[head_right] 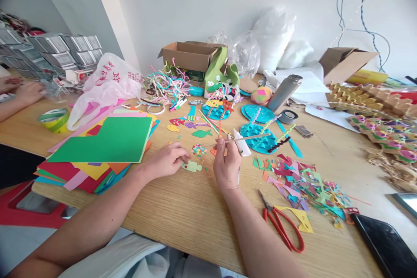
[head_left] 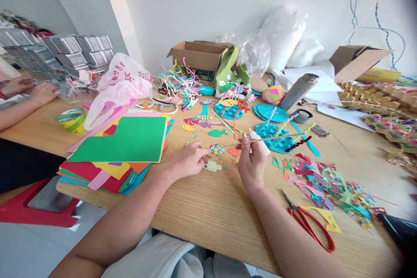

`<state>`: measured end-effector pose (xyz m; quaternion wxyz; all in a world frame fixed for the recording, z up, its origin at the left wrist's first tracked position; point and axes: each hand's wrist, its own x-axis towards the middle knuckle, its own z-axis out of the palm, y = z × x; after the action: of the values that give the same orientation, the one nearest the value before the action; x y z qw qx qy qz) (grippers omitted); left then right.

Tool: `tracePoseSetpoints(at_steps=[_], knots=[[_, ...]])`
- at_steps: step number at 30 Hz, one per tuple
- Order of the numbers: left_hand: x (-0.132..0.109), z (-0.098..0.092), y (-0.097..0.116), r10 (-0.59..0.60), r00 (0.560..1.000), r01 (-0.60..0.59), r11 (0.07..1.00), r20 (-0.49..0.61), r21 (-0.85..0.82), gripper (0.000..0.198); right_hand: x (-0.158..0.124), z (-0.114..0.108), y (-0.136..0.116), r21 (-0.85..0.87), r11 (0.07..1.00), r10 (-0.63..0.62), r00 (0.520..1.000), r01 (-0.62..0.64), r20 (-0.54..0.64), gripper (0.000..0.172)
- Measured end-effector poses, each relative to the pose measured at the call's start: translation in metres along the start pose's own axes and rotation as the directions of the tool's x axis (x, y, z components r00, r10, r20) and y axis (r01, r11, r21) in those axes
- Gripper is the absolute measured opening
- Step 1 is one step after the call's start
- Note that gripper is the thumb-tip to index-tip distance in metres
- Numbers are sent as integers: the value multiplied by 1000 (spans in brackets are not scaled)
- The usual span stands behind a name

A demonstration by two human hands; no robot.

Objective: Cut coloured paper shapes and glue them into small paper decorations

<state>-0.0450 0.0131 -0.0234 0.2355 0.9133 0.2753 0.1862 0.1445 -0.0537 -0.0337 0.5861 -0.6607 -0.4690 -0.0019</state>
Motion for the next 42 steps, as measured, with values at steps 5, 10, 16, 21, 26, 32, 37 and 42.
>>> tracePoseSetpoints(at_steps=[5,10,16,21,26,32,37,42], knots=[[1,1,1,-48,999,48,996,2,-80,38,-1,1,1,32,999,-11,1000,10,25,39],[2,0,2,-87,996,90,988,29,-123,39,-3,0,-1,35,999,-23,998,21,52,37],[1,1,-1,-86,996,86,989,6,-120,38,-3,0,-1,26,999,-24,998,23,61,36],[2,0,1,-78,997,76,994,-18,-81,39,-3,1,1,31,999,-32,996,30,79,35],[2,-1,2,-33,999,33,999,3,-17,38,-4,2,2,-23,993,-106,975,113,195,32],[1,0,1,-31,999,30,1000,27,4,37,-3,3,1,-62,970,-208,937,234,282,29],[1,1,-1,-31,999,31,999,14,8,37,-3,3,1,-76,967,-210,928,244,306,29],[0,0,-1,-35,999,35,999,22,3,37,-4,4,3,-81,968,-205,930,240,305,28]])
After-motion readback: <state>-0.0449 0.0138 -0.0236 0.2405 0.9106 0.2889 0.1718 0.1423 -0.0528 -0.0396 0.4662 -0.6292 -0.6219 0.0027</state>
